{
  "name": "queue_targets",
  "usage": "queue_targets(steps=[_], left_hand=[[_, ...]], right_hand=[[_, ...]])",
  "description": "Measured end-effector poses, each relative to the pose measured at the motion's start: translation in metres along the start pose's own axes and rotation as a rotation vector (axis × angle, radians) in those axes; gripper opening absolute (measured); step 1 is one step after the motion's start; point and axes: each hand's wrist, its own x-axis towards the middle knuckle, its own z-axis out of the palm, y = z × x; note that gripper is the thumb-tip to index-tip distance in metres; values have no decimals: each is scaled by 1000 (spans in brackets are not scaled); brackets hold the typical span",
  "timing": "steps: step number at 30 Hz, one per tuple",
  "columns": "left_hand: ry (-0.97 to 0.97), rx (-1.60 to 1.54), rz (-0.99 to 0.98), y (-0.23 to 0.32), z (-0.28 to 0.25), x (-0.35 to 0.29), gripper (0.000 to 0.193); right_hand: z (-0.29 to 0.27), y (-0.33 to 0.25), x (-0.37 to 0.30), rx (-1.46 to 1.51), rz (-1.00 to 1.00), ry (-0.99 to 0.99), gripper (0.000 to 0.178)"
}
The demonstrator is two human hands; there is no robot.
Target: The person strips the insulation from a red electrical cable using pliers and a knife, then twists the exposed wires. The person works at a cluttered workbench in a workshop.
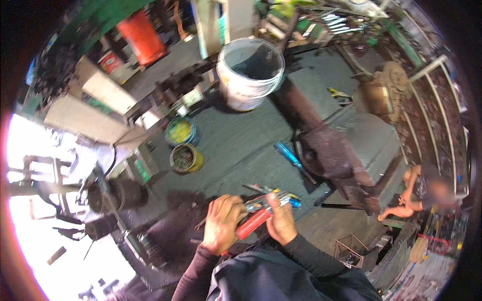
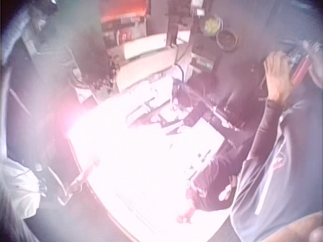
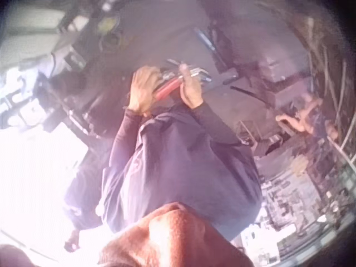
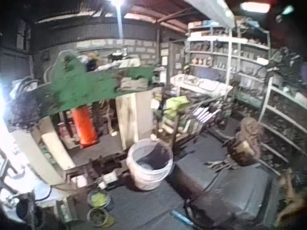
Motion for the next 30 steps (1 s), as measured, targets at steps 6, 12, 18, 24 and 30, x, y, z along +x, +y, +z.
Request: queue_targets(steps=[6,12,18,24,30], left_hand=[[59,-102,88,2,11,7,26],[93,-47,139,0,21,4,23],[29,44,94,6,14,-1,25],[27,-23,21,13,6,1,28],[33,-135,-33,26,-2,10,26]], right_hand=[[-15,23,11,-76,-17,88,42],[-16,24,11,-45,44,25,51],[-19,44,22,-139,-4,84,46],[-9,39,18,-95,-40,100,47],[-7,31,15,-61,34,113,47]])
